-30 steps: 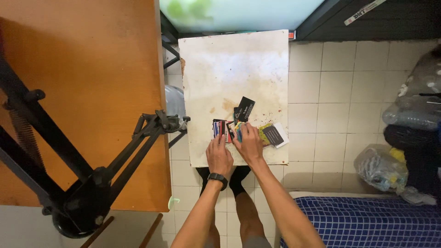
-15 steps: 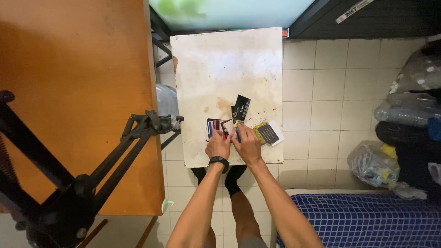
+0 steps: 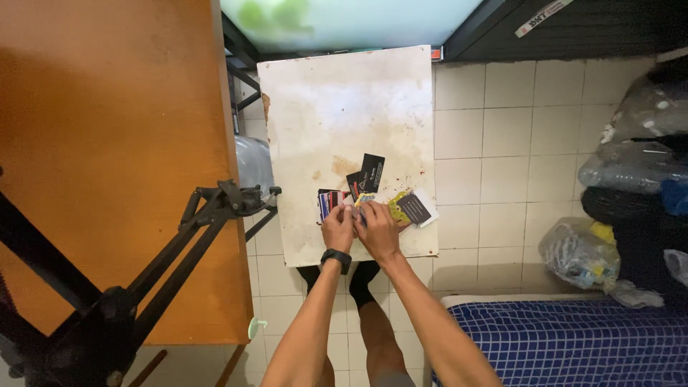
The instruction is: Cleaning and organizing small cards on a desk using a cloth.
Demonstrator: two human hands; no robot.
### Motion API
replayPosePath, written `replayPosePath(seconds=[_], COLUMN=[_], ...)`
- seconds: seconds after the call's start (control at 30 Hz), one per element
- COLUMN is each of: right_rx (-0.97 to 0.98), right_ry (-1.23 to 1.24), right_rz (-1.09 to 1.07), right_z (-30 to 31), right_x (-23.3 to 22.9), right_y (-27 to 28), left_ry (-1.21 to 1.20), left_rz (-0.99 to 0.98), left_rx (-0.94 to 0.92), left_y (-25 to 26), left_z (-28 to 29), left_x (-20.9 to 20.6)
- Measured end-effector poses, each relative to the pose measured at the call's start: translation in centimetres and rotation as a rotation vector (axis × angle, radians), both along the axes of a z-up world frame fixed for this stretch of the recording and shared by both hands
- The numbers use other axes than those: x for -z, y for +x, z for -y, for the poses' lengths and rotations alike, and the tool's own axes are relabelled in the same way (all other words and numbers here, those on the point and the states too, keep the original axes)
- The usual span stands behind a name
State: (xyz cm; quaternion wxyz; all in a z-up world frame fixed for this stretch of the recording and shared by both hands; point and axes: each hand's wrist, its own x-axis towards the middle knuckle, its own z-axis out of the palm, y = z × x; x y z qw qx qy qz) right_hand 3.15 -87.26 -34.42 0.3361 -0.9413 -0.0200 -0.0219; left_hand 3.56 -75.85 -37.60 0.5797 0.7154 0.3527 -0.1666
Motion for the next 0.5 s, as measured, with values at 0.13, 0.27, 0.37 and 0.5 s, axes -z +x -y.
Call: replayPosePath(seconds=[0.13,0.27,0.37,0.5], right_rx=[-0.032,-0.018,-0.011,0.048], right_ry=[0.007,0.084,0.131,0.184], right_rz=[0.033,0.046,0.045,0.040], right_z=[-0.5,-0.6,-0.5,-0.2], right_x=[-0.2,-0.2,0.6,1.6], right_y=[-0.6,-0.8,-1.4,-2.0], left_ry=[-0.030,0.009,0.080,0.248], left_rz=[0.126,0.012,0.054,0.213], left_rx=[0.029,0.036,0.043,0.094], left_y=[-0.8,0.4,-0.6,-1.4], left_z=[-0.8,-0.7,-1.2,-1.6], left_x=[2.9,1.2,4.3,6.7])
